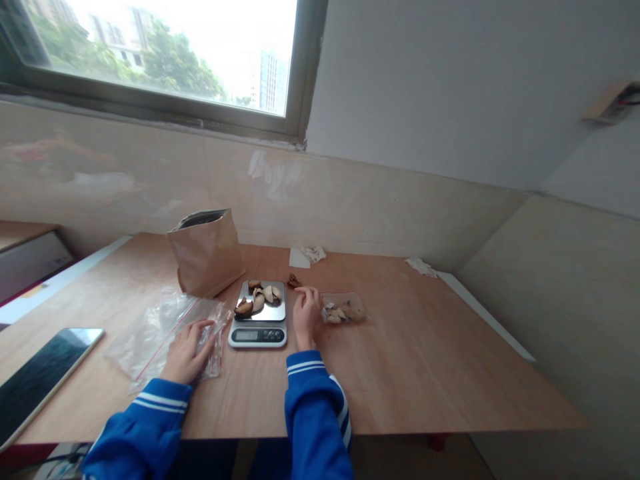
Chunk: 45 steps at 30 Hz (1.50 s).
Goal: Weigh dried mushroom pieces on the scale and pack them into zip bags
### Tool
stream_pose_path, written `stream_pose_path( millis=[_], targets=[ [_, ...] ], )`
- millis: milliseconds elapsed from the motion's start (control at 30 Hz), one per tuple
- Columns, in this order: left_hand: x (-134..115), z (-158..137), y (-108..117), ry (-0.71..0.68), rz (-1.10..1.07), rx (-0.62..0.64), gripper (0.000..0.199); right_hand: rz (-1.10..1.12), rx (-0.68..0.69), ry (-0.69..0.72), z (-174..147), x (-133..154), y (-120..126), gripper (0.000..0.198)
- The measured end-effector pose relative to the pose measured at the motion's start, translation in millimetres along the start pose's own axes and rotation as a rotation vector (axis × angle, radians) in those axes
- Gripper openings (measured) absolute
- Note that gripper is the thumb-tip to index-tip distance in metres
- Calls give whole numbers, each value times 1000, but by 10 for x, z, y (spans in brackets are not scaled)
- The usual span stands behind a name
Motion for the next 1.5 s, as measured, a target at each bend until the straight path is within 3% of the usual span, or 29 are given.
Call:
stream_pose_path(
  millis=[933,1267,1500],
  targets=[
    [-22,10,12,35,-47,5,43,27,56,-10,-26,9,12,27],
    [60,41,-21,-106,-121,-118,37,18,91,-25,-26,15,7,28],
    [-7,23,108,-82,-227,-78,35,-5,110,-33,-25,17,5,28]
  ],
)
Point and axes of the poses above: each hand's wrist, its own z-axis towards the middle knuckle, its own y-axis out of the back of the hand, x = y × z, the point moved 1 cm from there along z, towards the middle knuckle, and after that the axes turned 6 degrees about x, right-handed, at the moved point
